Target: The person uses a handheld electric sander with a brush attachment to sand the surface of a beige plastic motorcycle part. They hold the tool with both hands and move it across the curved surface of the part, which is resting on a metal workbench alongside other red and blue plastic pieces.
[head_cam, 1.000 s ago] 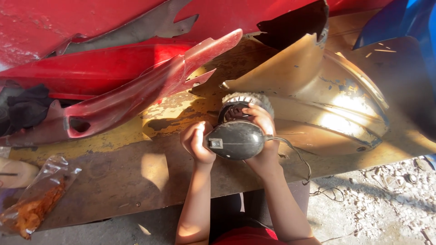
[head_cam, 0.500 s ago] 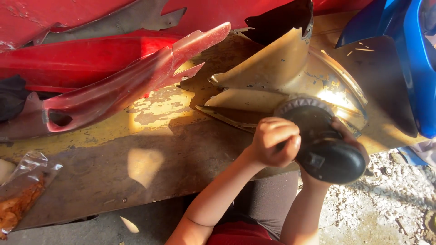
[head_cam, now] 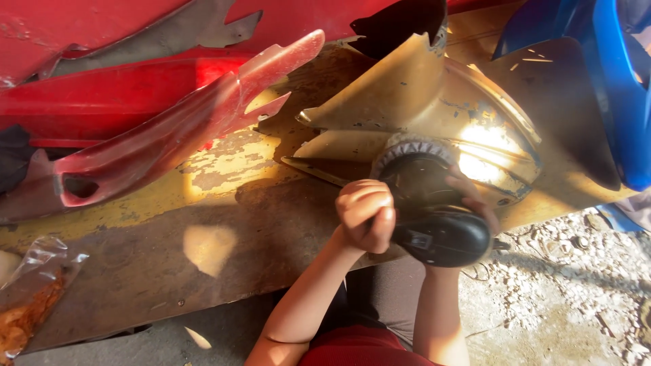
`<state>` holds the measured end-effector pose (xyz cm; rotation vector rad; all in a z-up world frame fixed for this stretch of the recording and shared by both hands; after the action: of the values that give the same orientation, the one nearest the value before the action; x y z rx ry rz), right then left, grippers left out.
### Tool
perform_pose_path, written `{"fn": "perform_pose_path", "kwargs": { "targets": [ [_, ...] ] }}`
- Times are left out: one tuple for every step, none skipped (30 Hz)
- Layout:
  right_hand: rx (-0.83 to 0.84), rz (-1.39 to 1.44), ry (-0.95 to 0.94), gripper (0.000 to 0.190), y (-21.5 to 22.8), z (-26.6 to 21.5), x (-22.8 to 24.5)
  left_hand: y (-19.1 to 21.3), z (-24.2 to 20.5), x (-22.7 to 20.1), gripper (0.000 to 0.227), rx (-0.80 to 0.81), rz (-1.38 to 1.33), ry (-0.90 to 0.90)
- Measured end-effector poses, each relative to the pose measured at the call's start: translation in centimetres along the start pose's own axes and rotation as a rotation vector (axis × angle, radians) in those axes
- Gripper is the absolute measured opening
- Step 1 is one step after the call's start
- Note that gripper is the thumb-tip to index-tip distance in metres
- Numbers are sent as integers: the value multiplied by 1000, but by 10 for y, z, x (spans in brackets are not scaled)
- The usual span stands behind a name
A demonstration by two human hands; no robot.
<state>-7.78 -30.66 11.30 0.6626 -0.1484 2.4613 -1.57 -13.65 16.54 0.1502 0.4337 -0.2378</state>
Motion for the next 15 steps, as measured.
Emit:
{"fn": "perform_pose_path", "kwargs": {
  "targets": [
    [-10,-25,-12,47,7,5,4,-8,3,-3,21,-13,-4,-5],
    [-10,-33,-15,47,14,0,1,-16,6,-5,21,-13,-13,-1],
    [-46,-32,-38,50,24,-5,-4,-31,9,-4,19,63,-37,24],
    [-83,-28,-61,53,33,-10,-9,-46,12,-3,17,140,-59,50],
    [-82,-34,-64,53,41,-18,-19,-50,12,-3,17,140,-65,54],
    [-111,-42,-69,51,51,-26,-30,-57,11,-3,16,187,-65,61],
    [-140,-49,-73,49,62,-33,-40,-65,11,-3,15,234,-65,69],
    [-143,-51,-71,49,65,-36,-48,-63,10,-1,15,236,-66,66],
    [-133,-65,-29,44,67,-38,-52,-63,8,0,16,265,-45,64],
    [-124,-78,9,40,69,-42,-55,-64,5,1,17,295,-23,64],
    [-127,-79,8,40,62,-40,-52,-59,3,3,17,298,-25,64],
    [-119,-28,19,33,54,-38,-49,-47,2,2,18,241,-38,30],
    [-111,24,30,28,47,-37,-45,-36,0,1,19,184,-52,-3],
    [-113,23,28,28,46,-38,-45,-36,-1,0,19,186,-53,-2],
    [-121,25,13,26,45,-39,-47,-29,-1,-2,19,129,-6,-17]
  ]
}}
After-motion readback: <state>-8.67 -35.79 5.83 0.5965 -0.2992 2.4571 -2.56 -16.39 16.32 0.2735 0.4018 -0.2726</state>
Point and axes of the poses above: each hand's wrist, its own z-axis towards the middle knuckle, its own y-axis out of the back of the hand, x = y × z, the point moved 10 cm from there along z, towards the middle knuckle, and after that the axes turned 9 degrees about x, right-handed, at the moved point
